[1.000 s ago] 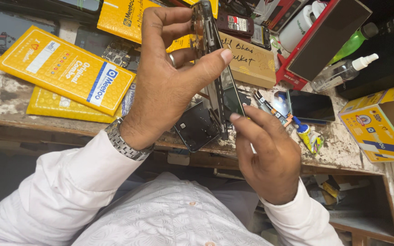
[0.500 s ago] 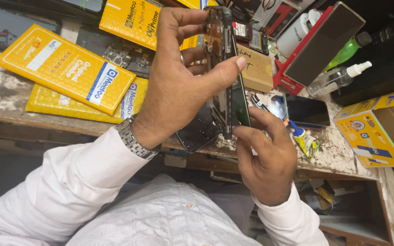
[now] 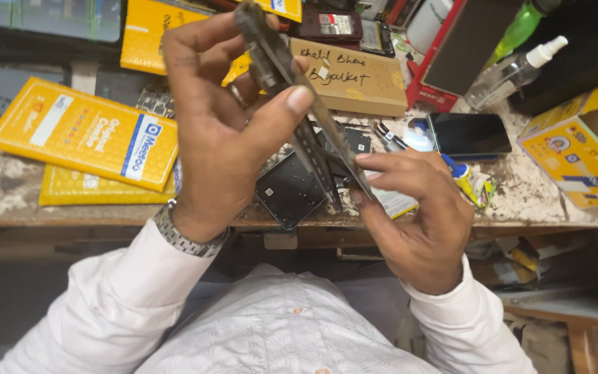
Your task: The person disassembles a smartphone by removing screws from the back cover, detaching the battery, and replacing the display assembly. They use a screwdriver to remove screws, then carefully separate the back cover and battery before installing a new display module.
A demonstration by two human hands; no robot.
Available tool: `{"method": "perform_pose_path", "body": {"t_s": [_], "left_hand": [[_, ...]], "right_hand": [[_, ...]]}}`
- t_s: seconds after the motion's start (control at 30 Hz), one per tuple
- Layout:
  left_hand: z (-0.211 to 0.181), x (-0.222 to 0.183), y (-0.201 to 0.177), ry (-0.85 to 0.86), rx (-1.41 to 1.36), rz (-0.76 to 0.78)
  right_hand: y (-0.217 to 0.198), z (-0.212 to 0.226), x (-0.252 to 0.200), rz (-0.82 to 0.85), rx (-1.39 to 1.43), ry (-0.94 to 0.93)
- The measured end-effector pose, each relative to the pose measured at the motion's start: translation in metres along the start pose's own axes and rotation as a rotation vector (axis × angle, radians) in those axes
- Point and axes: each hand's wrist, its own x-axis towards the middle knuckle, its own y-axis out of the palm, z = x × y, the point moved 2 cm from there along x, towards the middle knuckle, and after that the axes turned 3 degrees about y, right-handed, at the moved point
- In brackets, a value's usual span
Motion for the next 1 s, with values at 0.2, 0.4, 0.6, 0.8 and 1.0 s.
{"method": "perform_pose_path", "body": {"t_s": [0.2, 0.4, 0.6, 0.8, 1.0], "left_hand": [[-0.003, -0.005, 0.000, 0.000, -0.047, 0.040], [-0.003, -0.008, -0.001, 0.035, -0.047, 0.097], [-0.004, -0.011, -0.002, 0.037, -0.081, 0.099], [-0.006, -0.009, -0.001, -0.003, -0.069, 0.098], [-0.006, -0.010, 0.002, -0.001, -0.088, 0.129]], "right_hand": [[-0.010, -0.006, -0.001, 0.170, 0.501, 0.254], [-0.015, -0.011, -0.001, 0.235, 0.629, 0.319], [-0.018, -0.011, 0.003, 0.248, 0.471, 0.223], [-0.017, -0.010, 0.005, 0.240, 0.391, 0.190], [-0.015, -0.008, 0.006, 0.234, 0.384, 0.193]]}}
